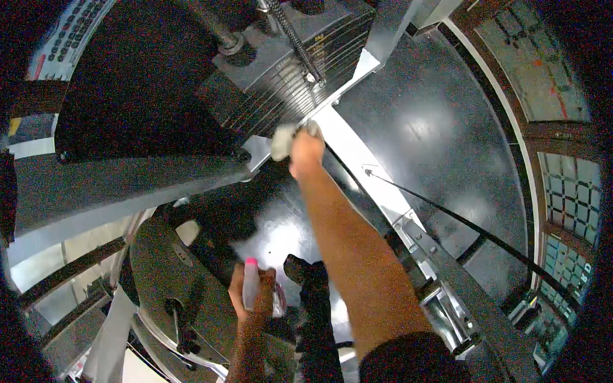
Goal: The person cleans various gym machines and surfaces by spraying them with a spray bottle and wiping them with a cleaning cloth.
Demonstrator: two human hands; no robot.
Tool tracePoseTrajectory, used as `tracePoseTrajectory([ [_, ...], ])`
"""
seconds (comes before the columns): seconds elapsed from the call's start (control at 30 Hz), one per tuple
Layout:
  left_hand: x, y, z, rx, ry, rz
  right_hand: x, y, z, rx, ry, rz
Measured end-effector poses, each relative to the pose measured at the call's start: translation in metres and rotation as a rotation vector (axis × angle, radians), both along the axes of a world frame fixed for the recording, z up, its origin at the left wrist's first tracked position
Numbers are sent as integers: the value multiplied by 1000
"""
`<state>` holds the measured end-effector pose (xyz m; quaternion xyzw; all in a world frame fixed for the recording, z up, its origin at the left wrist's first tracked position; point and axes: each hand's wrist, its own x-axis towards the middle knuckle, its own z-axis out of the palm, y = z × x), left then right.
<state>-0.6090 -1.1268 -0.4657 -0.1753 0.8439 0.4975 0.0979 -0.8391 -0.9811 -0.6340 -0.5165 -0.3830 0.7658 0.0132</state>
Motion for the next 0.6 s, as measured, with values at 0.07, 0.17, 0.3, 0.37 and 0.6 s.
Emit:
tracePoseTrajectory([
  [0.07, 26, -9, 1, 12, 30, -59, -37, -4, -4, -195, 141, 13],
  [0.17, 34, -2, 32, 86, -111, 30, -46, 5, 114, -130, -99, 30],
  [0.3, 55, -5, 19, 94, -207, 94, -4, 23, 187, -257, 362, 258],
  [0.37, 44, 3, 28, 208, -231, 142, 22, 39, 183, -88, 393, 375],
  [0.6, 30, 0, 36, 125, -231, 116, 48, 22, 23, -97, -1, -22],
])
